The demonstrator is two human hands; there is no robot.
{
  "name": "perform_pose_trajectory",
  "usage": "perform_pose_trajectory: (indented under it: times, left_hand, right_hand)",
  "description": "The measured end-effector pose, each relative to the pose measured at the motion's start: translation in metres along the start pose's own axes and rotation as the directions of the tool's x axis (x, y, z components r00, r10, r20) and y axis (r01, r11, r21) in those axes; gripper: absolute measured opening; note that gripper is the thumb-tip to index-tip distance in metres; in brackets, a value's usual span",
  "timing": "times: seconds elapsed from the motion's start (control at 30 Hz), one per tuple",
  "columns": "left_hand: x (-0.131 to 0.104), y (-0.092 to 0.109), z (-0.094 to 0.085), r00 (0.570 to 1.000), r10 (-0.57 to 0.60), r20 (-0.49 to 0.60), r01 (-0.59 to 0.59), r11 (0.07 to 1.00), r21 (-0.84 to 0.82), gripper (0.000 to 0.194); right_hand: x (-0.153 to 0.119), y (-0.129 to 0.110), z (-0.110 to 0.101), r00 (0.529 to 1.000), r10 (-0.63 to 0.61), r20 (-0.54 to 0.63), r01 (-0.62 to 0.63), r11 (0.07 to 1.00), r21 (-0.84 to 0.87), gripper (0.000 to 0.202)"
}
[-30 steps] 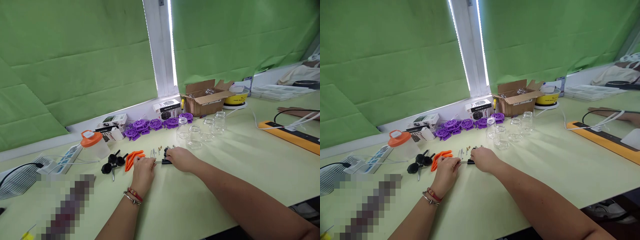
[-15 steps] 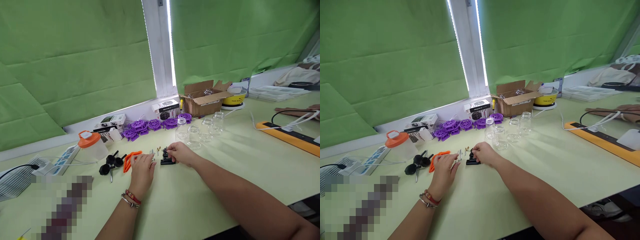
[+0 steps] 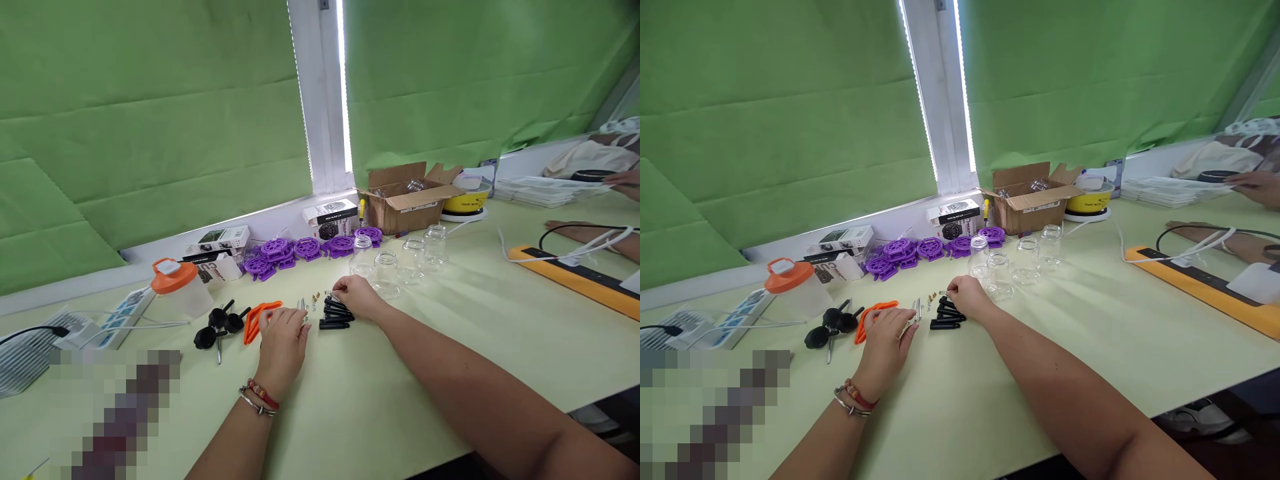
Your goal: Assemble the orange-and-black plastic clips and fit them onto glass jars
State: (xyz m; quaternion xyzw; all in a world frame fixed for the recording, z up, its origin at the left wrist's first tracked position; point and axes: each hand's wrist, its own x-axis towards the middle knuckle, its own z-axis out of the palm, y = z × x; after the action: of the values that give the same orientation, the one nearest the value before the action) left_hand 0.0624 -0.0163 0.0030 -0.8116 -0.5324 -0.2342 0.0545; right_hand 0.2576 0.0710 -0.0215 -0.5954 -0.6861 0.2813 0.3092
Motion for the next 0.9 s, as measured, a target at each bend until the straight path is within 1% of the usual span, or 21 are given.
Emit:
perform_pose_trajectory:
  times: [0.27,0.47,0.57,0.73,0.9]
  left_hand:
    - [-0.0009,-0.001,0.0004,1.0,0.017,-0.01,-0.017,1.0,0.005,0.016]
    - [-0.0011,-0.0023,0.001,1.0,0.022,-0.018,-0.022,1.0,0.005,0.015]
    - [-0.0008,-0.0022,0.001,1.0,0.02,-0.022,-0.02,1.0,0.002,0.015]
    - [-0.0008,-0.0029,0.0009,0.999,0.022,-0.03,-0.022,1.0,-0.007,0.015]
    - [-0.0017,-0.0043,0.0008,0.999,0.022,-0.026,-0.022,1.0,-0.016,0.015]
  right_hand:
    - [-0.0027,-0.0031,0.01,1.0,-0.019,0.012,0.02,0.997,-0.076,0.019]
    - [-0.0027,-0.0013,0.0091,0.993,-0.116,0.004,0.114,0.97,-0.214,0.024]
    - [-0.0023,-0.0014,0.0085,0.993,-0.121,-0.012,0.115,0.97,-0.214,0.024]
    - [-0.0014,-0.0021,0.008,0.997,-0.07,-0.009,0.068,0.981,-0.183,0.021]
    - [0.0001,-0.0007,0.0093,0.996,-0.087,-0.017,0.082,0.98,-0.183,0.019]
